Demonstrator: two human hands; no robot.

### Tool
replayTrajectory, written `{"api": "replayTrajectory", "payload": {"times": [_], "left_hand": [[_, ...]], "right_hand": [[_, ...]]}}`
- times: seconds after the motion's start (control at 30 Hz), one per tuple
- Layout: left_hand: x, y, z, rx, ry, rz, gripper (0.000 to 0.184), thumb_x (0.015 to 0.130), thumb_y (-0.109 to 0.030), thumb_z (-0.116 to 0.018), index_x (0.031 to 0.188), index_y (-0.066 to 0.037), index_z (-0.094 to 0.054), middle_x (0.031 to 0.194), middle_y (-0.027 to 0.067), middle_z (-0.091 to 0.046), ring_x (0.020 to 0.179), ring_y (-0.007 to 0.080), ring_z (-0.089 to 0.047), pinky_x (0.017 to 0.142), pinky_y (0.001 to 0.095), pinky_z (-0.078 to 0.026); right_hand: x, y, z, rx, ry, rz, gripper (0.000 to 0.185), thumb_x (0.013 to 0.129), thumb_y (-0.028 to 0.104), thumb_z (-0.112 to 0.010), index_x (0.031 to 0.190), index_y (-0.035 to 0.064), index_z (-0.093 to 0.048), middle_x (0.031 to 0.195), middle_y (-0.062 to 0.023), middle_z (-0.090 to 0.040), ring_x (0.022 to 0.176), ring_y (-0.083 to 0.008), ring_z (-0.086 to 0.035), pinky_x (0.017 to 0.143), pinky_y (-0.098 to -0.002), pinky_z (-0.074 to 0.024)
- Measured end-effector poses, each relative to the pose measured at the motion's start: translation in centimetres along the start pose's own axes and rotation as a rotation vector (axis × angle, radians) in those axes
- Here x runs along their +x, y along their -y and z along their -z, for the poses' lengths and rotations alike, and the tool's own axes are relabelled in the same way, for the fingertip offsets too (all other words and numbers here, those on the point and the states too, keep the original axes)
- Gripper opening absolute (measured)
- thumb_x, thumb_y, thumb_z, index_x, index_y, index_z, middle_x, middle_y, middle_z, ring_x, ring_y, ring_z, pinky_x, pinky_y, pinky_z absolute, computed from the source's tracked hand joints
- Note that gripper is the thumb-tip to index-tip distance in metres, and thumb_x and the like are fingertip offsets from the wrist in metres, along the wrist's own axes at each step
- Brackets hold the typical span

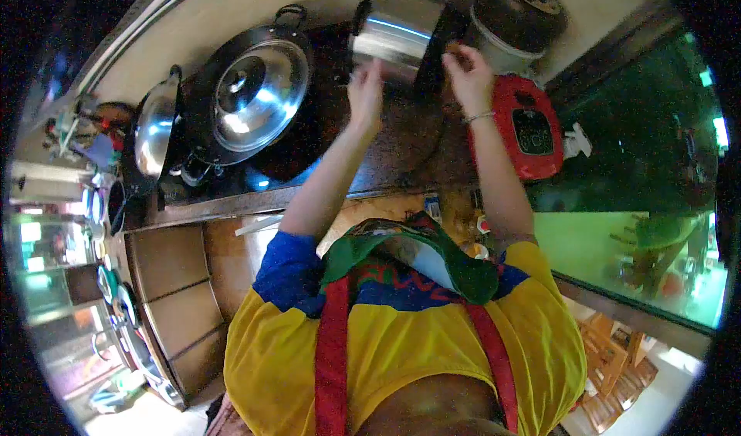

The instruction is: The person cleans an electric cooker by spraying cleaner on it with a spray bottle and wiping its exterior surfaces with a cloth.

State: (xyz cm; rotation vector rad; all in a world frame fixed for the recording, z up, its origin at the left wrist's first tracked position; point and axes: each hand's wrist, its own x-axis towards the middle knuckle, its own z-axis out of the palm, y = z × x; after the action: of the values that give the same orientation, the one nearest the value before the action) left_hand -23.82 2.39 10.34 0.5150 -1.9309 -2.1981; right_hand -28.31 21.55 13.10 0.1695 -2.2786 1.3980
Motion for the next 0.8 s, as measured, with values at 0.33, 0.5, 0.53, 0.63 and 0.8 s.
{"api": "replayTrajectory", "payload": {"times": [0.33,0.5,0.53,0.63,0.8], "left_hand": [[-5.2,6.1,0.1,-0.969,0.581,0.759,0.050,0.093,-0.052,-0.039,0.124,-0.018,-0.056,0.126,0.0076,-0.057,0.116,0.0301,-0.050,0.097,0.0530,-0.039],[-5.7,4.0,-0.7,-0.955,0.573,0.721,0.053,0.091,-0.053,-0.040,0.127,-0.018,-0.055,0.125,0.0060,-0.058,0.117,0.0313,-0.050,0.099,0.0573,-0.035],[-5.6,4.1,-0.9,-0.956,0.619,0.738,0.052,0.091,-0.052,-0.040,0.127,-0.018,-0.055,0.125,0.0058,-0.058,0.117,0.0313,-0.050,0.099,0.0573,-0.035],[-6.4,2.7,-2.2,-0.923,0.534,0.710,0.049,0.091,-0.049,-0.042,0.126,-0.017,-0.055,0.124,0.0074,-0.058,0.115,0.0312,-0.050,0.099,0.0558,-0.036],[-4.5,4.3,-4.5,-0.925,0.513,0.664,0.044,0.090,-0.046,-0.047,0.119,-0.016,-0.058,0.116,0.0120,-0.059,0.109,0.0299,-0.052,0.095,0.0537,-0.040]], "right_hand": [[-11.5,4.4,8.6,0.141,0.048,-0.089,0.020,0.081,0.019,-0.073,0.096,0.0064,-0.070,0.097,-0.0116,-0.067,0.088,-0.0179,-0.063,0.077,-0.0290,-0.0496],[-11.7,-8.9,22.8,-0.032,-0.687,-0.347,0.043,0.076,0.019,-0.079,0.105,0.0060,-0.050,0.090,-0.0048,-0.056,0.077,-0.0158,-0.054,0.071,-0.0295,-0.0483],[-11.5,-12.4,24.8,-0.127,-0.689,-0.299,0.054,0.073,0.019,-0.081,0.111,0.0074,-0.045,0.096,-0.0056,-0.053,0.083,-0.0166,-0.053,0.075,-0.0308,-0.0483],[-9.1,-16.9,27.3,0.154,-0.440,-0.320,0.068,0.073,0.020,-0.081,0.129,0.0018,-0.047,0.116,-0.0099,-0.055,0.104,-0.0215,-0.053,0.093,-0.0338,-0.0419],[-4.4,-18.6,29.1,0.302,0.012,-0.294,0.070,0.074,0.021,-0.080,0.132,0.0013,-0.046,0.123,-0.0126,-0.056,0.113,-0.0245,-0.053,0.097,-0.0372,-0.0420]]}}
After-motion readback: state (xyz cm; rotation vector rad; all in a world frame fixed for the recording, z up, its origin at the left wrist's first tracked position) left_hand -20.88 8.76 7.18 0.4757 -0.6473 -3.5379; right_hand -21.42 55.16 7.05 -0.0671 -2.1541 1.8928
